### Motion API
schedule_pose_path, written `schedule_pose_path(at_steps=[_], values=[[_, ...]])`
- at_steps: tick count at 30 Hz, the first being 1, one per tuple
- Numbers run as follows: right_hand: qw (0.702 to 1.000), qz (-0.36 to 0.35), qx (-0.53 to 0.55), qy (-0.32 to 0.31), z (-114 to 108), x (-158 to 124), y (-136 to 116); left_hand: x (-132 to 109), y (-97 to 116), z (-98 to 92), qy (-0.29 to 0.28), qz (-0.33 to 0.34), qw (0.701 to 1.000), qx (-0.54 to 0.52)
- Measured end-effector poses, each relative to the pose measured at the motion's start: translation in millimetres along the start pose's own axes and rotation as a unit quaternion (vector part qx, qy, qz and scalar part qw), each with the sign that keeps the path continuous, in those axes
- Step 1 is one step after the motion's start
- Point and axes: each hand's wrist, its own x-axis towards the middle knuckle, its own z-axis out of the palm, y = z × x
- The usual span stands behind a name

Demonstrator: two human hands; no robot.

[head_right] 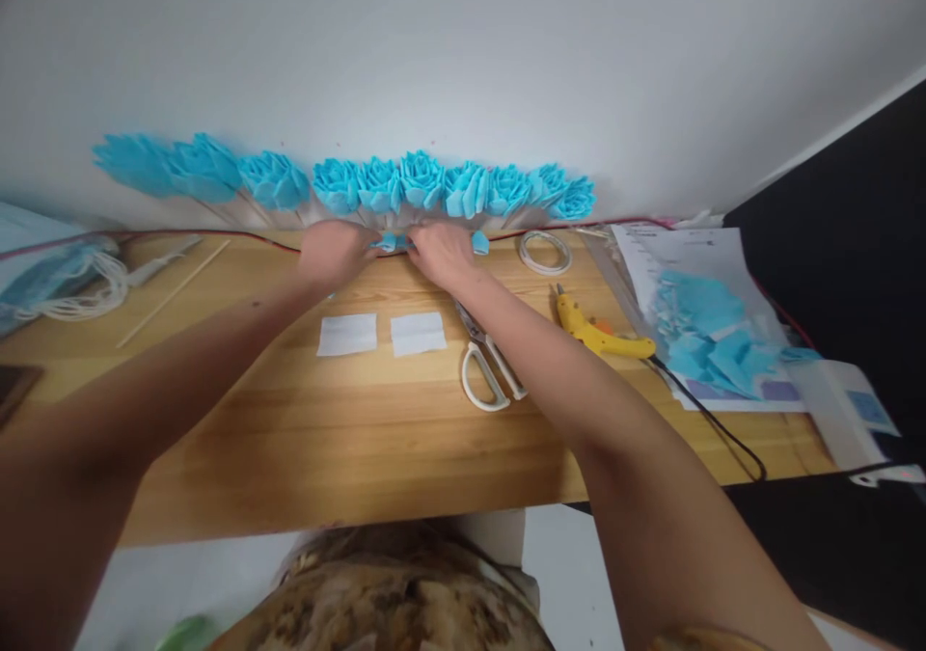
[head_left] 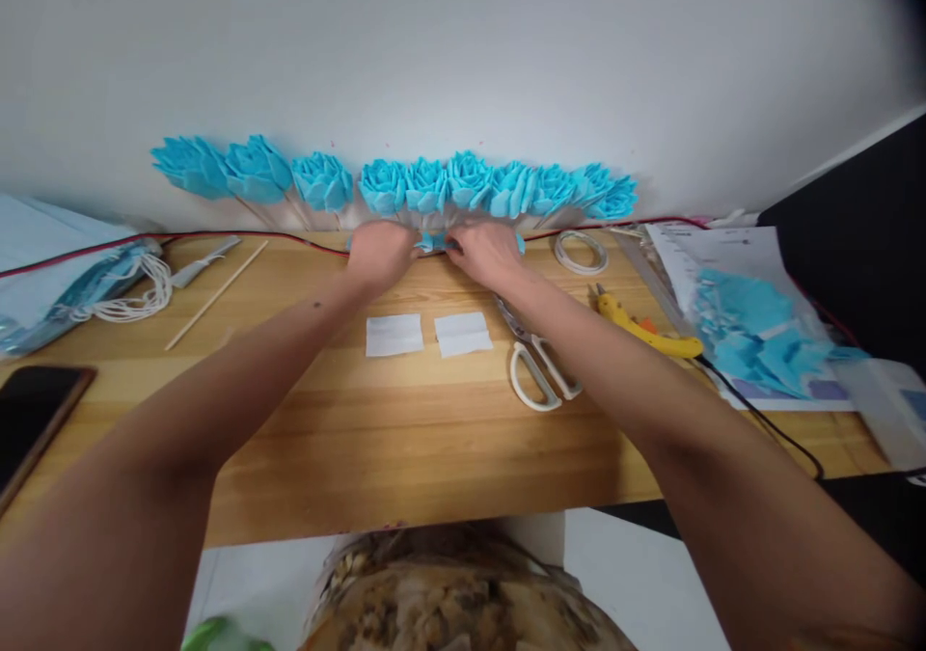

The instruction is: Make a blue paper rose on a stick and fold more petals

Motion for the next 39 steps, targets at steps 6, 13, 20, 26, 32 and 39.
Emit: schedule_pose_path(at_steps=[6,13,20,26,32,39], values=[[1.000,-0.002,-0.011,-0.021,2,12,-7,10,5,13.7,-0.004,-0.011,1.000,0.027],[0.999,0.046,0.017,-0.015,-2,10,-1,6,10,-1.4,-0.028,-0.041,0.998,0.044],[0.999,0.010,0.039,-0.002,2,-11,6,-13,22,-5.2,-0.042,-0.043,0.997,0.047],[0.998,0.001,0.067,0.003,-5,-21,5,-22,14,-16.0,-0.054,-0.066,0.996,-0.006],[0.996,0.011,0.091,0.004,-19,-17,-7,-29,-24,-34.2,-0.040,-0.135,0.990,0.017],[0.997,-0.029,0.067,-0.010,-10,9,-37,-34,-48,-30.2,-0.041,-0.126,0.990,0.044]])
